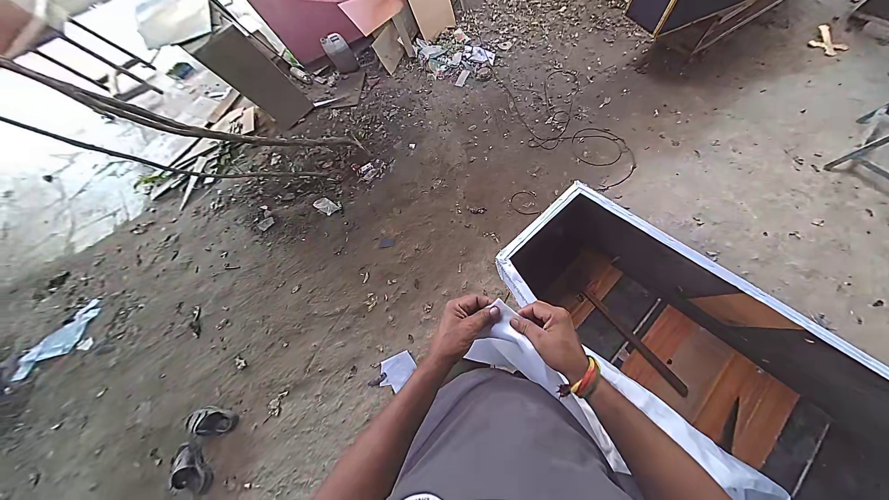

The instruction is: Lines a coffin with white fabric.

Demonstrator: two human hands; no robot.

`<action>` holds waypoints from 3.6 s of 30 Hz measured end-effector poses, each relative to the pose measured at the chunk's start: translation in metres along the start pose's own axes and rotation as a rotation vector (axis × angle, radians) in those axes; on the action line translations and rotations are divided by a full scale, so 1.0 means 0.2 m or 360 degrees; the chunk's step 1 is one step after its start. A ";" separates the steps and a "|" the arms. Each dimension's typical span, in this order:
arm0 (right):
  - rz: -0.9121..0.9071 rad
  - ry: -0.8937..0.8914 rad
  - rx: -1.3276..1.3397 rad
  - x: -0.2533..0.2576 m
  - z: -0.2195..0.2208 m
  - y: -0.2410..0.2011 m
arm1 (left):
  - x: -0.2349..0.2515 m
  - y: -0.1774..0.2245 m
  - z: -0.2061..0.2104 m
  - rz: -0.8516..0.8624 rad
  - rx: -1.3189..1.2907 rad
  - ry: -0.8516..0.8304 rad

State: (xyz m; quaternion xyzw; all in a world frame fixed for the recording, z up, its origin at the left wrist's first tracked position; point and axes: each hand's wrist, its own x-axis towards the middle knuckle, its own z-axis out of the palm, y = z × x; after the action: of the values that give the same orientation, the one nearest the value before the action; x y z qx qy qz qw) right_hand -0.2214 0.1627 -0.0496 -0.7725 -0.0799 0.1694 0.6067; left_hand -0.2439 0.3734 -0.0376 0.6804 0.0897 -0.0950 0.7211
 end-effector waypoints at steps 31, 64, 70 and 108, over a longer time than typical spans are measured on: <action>0.0033 0.0179 -0.0471 0.49 0.00 -0.12 | 0.55 -0.32 -0.09 -0.0452 0.0175 -0.0211; 0.0720 -0.0033 -0.0658 0.61 0.06 0.00 | 0.57 -0.27 -0.08 -0.0443 0.0472 -0.0256; 0.0846 -0.0129 -0.0847 0.66 0.06 -0.06 | 0.49 -0.30 -0.05 -0.0162 0.0508 -0.0059; 0.0912 0.0039 -0.0921 0.27 -0.59 0.66 | 0.64 -0.26 -0.11 0.0393 0.1115 -0.0253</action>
State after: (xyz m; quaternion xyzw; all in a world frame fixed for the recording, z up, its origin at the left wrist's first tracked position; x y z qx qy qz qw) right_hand -0.1396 0.0400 -0.1608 -0.9044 0.1016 0.2929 0.2933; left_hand -0.1327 0.3904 -0.1218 0.8820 -0.0871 -0.0847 0.4554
